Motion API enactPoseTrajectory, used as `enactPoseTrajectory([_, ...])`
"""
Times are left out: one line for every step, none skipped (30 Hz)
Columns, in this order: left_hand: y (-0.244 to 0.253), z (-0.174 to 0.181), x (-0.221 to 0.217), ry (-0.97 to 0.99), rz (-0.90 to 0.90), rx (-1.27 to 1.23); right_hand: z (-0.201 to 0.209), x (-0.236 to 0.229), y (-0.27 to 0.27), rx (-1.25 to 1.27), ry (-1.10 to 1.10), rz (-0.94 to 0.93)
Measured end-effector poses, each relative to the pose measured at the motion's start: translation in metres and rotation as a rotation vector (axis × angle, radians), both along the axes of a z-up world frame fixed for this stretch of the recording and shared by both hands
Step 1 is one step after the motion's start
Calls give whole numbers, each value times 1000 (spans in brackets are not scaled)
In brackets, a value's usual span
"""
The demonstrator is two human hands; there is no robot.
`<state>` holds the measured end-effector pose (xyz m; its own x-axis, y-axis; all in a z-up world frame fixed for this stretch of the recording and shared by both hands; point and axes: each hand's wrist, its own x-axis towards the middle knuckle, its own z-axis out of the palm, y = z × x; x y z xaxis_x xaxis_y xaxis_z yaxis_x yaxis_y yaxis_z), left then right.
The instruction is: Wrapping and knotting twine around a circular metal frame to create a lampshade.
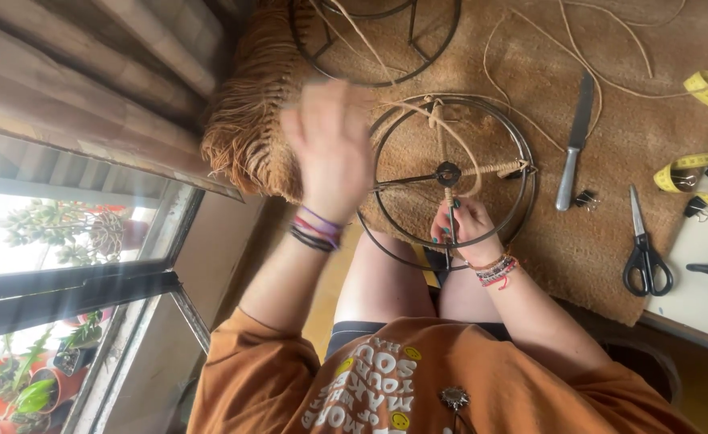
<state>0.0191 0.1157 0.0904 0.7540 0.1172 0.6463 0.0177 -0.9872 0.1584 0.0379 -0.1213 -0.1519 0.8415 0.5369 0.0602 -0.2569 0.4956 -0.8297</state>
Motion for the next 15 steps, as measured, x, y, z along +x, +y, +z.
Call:
enactPoseTrajectory([-17,1,-3,-3,0,2,11,-4,6,2,-3,0])
enactPoseTrajectory([-35,2,-6,4,-244,124,21,-7,13,-228,67,-132])
enactPoseTrajectory([-55,2,-12,13,-488,240,31,-15,15,-464,144,-263])
enactPoseTrajectory([-64,-5,-11,16,-488,236,29,-17,12,-468,148,-262])
enactPoseTrajectory([-71,-11,-9,94,-624,266,27,-16,11,-428,129,-235])
enactPoseTrajectory([-78,-16,-6,173,-760,296,26,-15,9,-389,110,-207])
enactPoseTrajectory([-79,-25,3,171,-761,298,24,-12,8,-387,108,-210])
enactPoseTrajectory([-80,-33,13,161,-755,260,23,-9,7,-325,78,-173])
enactPoseTrajectory([-81,-42,20,158,-752,217,20,-9,5,-264,57,-138])
enactPoseTrajectory([-75,-42,31,162,-757,215,19,-11,3,-265,63,-141])
enactPoseTrajectory([-68,-40,44,60,-653,194,18,-7,3,-200,32,-103])
enactPoseTrajectory([-60,-39,58,-42,-550,172,17,-4,4,-135,0,-65])
enactPoseTrajectory([-46,-51,71,-40,-550,172,23,-5,5,-134,3,-65])
enactPoseTrajectory([-33,-64,85,-4,-339,216,29,-6,6,-140,-6,-60])
enactPoseTrajectory([-19,-77,99,29,-124,259,34,-6,7,-146,-19,-53])
